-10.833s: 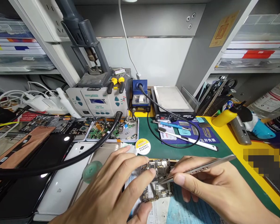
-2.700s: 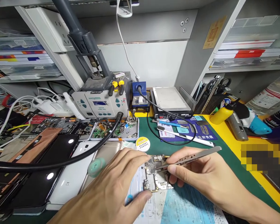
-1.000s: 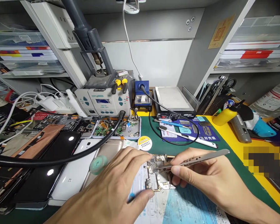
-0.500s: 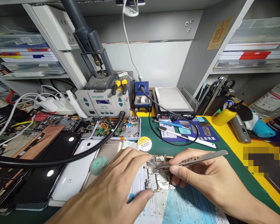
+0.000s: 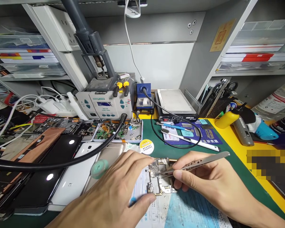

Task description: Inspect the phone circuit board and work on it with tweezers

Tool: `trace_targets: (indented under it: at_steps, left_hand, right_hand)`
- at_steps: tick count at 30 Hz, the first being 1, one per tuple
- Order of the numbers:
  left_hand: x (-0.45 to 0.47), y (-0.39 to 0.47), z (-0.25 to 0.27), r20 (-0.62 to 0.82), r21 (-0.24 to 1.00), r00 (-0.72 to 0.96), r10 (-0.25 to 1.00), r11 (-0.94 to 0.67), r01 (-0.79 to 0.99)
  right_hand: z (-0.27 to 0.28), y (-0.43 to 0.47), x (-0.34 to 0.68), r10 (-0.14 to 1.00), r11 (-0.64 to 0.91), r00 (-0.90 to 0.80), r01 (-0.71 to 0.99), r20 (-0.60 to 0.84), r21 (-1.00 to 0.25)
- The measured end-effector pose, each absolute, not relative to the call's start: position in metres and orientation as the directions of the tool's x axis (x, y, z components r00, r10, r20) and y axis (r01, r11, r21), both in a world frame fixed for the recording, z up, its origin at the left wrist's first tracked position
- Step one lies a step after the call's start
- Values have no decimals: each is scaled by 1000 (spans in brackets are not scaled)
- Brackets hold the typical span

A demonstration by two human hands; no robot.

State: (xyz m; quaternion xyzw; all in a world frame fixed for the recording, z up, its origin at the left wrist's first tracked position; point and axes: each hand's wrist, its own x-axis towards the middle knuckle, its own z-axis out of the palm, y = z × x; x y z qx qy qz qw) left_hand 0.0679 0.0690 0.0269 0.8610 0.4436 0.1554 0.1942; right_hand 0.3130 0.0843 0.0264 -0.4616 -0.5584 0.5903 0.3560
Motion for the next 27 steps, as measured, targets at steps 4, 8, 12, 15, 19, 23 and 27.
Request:
trace_targets:
  at_steps: [4,8,12,15,19,23,27]
  left_hand:
    - [67,68,27,87,476,558,825,-526,704]
    - [66,67,26,95,481,559,824,-530,699]
    - [67,68,25,90,486,561,823,-528,697]
    - [68,69,25,81,487,565,821,-527,696]
    - [68,70,26,61,492,560,826,-513,703]
    - [67,69,27,90,486,562,822,-529,696]
    - [68,69,28,81,493,555,828,-517,700]
  right_hand:
    - [25,87,312,935,-120,-322,105,-148,-987]
    - [24,87,312,936,-111,-324,100,-137,-989]
    - [23,85,314,935,-115,-327,98,-141,-989]
    - [23,85,315,935,-116,-325,102,-143,-988]
    - [24,85,315,931,-105,-338,116,-139,-988]
    - [26,86,314,930,-92,-343,127,-131,-988]
    - [26,85,314,931,-94,-339,126,-132,-988]
